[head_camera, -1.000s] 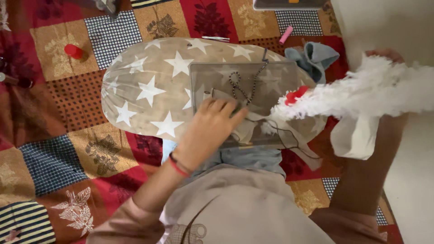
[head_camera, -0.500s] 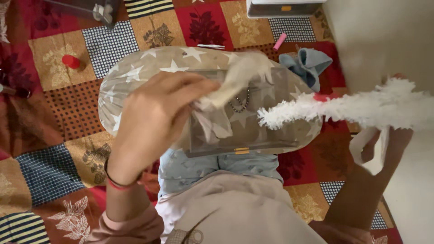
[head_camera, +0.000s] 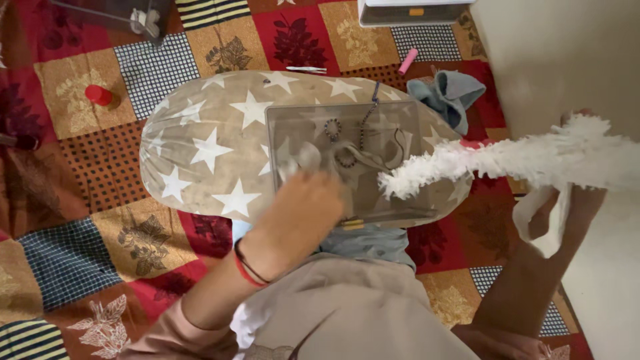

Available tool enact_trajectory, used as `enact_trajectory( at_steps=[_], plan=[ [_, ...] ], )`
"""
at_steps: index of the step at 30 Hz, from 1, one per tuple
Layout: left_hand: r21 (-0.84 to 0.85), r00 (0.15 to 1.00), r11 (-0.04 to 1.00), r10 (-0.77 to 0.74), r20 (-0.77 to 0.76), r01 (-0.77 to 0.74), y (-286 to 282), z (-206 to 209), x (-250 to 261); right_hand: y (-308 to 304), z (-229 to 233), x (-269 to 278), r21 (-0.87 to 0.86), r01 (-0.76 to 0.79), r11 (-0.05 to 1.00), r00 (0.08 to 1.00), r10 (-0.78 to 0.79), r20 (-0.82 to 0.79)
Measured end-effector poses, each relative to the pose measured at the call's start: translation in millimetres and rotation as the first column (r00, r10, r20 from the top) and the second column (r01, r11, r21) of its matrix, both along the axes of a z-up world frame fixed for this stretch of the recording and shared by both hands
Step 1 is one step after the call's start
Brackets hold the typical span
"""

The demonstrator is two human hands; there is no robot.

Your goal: The person wipes a transparent plastic tray with a blue cloth while sitting on the floor. They place a white fluffy object and a pink marker into the tray, then continue wiping the tray's surface.

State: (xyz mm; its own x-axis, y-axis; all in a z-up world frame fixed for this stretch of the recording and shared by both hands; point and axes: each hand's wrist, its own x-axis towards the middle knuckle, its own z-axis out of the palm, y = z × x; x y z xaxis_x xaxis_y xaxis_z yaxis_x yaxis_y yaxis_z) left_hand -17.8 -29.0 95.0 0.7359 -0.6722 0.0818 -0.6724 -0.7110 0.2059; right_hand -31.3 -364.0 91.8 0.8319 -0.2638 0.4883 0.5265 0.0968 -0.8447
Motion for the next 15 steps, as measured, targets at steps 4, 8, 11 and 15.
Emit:
enact_trajectory(
  at_steps=[4, 8, 11, 15],
  plan=[
    [0.005, 0.956, 0.995, -0.098, -0.278, 0.104, 11, -10, 6, 1, -2, -7, 0.006, 0.007, 1.000, 1.000, -0.007, -0.009],
    [-0.244, 0.992, 0.968, 0.086, 0.087, -0.063, -8, -37, 45, 8, -5, -7, 0.017, -0.012, 1.000, 1.000, 0.012, -0.017],
    [-0.100, 0.951, 0.980, 0.189, 0.243, -0.170, -33, -66, 67, 7, -1, -5, 0.017, -0.017, 1.000, 1.000, 0.017, -0.009],
    [-0.061, 0.978, 0.979, 0.199, 0.062, -0.195, -29, -93, 69, 4, -1, -4, 0.015, -0.003, 1.000, 1.000, 0.004, -0.015]
  ],
)
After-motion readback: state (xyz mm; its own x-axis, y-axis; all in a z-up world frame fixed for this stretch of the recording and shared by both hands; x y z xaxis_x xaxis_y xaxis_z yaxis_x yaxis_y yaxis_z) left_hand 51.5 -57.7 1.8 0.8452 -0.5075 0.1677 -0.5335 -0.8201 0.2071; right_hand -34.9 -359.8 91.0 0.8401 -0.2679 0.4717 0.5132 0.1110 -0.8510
